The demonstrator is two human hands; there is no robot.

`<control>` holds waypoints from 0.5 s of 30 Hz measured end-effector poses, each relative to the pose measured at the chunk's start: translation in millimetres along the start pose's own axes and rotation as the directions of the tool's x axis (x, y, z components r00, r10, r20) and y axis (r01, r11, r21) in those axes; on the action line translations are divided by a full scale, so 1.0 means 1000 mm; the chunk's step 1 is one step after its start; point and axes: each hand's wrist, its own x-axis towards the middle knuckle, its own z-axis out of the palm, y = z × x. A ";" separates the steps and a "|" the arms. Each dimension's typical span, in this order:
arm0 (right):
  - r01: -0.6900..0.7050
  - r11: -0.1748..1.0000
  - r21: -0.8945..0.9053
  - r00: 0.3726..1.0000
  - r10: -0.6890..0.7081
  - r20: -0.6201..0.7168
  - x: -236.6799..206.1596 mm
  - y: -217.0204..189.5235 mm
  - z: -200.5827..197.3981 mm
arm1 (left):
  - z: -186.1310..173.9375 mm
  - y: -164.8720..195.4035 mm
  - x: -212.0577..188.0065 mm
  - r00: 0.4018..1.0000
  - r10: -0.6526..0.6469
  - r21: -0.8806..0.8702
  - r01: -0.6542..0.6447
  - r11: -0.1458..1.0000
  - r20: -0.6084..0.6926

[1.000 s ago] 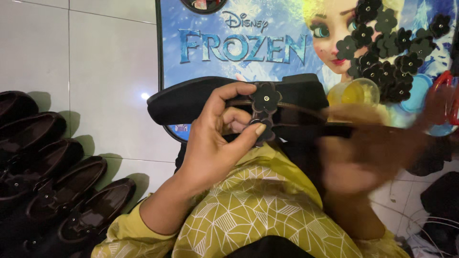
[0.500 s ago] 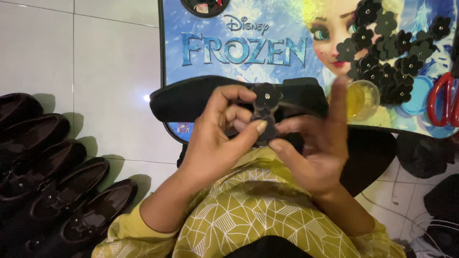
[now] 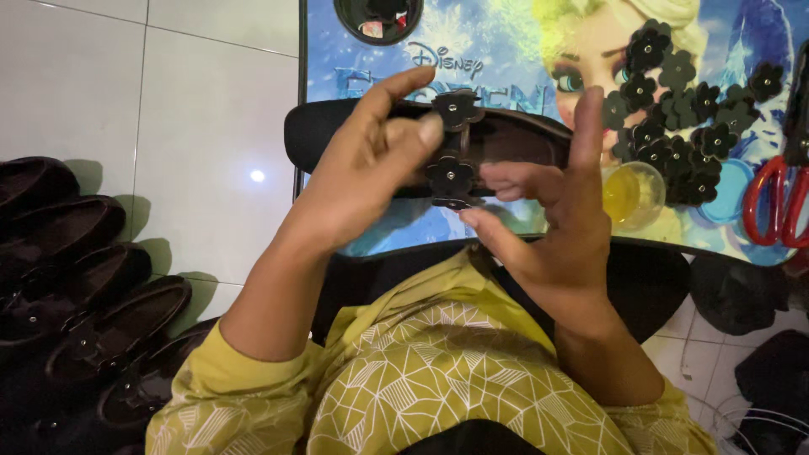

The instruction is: The person sits on the floor with a tray across their lap and glues black flower appliques onto the straps of black Mary Jane shoes, pressing each flower onto the strap and setting completed shoes on the floor beside them.

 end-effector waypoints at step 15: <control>-0.201 0.941 0.271 0.968 0.233 -0.091 0.024 -0.001 0.007 | 0.008 -0.002 -0.007 0.997 0.064 0.041 -0.065 0.997 0.031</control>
